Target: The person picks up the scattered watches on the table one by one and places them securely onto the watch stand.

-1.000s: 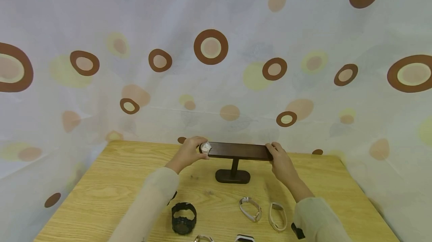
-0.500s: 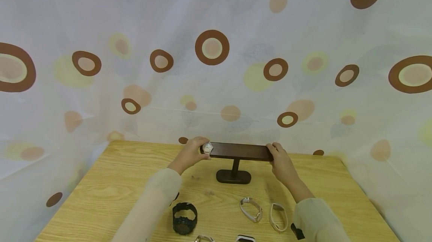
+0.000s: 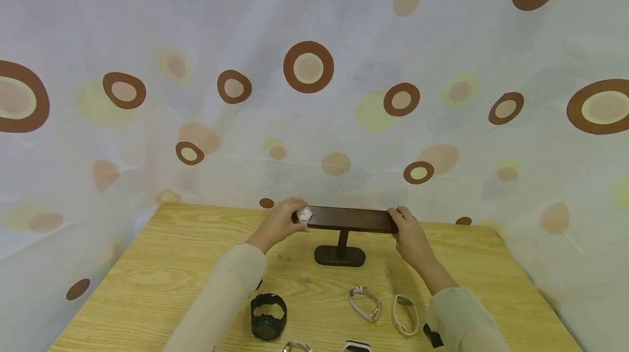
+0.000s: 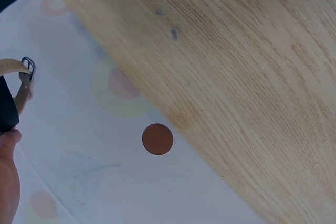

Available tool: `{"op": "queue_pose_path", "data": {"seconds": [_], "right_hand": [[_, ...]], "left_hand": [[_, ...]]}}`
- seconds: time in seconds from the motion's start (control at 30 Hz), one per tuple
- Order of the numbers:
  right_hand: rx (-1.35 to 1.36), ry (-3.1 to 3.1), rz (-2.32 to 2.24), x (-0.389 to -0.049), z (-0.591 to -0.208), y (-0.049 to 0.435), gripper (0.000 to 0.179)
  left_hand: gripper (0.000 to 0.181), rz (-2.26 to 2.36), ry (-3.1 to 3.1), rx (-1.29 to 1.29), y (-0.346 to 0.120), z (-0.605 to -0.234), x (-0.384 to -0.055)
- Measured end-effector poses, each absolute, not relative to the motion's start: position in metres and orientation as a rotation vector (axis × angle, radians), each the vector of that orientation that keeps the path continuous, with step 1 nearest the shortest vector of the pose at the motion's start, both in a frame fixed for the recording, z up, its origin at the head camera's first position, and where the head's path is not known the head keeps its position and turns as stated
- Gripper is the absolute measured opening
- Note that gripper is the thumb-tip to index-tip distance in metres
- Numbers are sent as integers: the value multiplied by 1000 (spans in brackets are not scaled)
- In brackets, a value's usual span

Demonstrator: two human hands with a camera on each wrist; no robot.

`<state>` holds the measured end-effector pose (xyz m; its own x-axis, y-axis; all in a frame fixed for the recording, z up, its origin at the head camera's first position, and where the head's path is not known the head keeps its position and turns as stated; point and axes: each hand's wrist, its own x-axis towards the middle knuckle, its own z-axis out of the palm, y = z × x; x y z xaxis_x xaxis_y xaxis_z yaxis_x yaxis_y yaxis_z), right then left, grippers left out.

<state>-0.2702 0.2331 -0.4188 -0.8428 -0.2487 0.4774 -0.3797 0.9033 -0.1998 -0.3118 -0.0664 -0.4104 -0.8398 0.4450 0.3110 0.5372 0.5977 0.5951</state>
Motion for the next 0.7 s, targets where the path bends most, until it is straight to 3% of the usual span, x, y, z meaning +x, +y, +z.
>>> {"op": "queue_pose_path", "data": {"seconds": [0.7], "right_hand": [[444, -2615, 402, -270, -420, 234, 52]], "left_hand": [[52, -960, -2696, -870, -59, -408, -314]]}}
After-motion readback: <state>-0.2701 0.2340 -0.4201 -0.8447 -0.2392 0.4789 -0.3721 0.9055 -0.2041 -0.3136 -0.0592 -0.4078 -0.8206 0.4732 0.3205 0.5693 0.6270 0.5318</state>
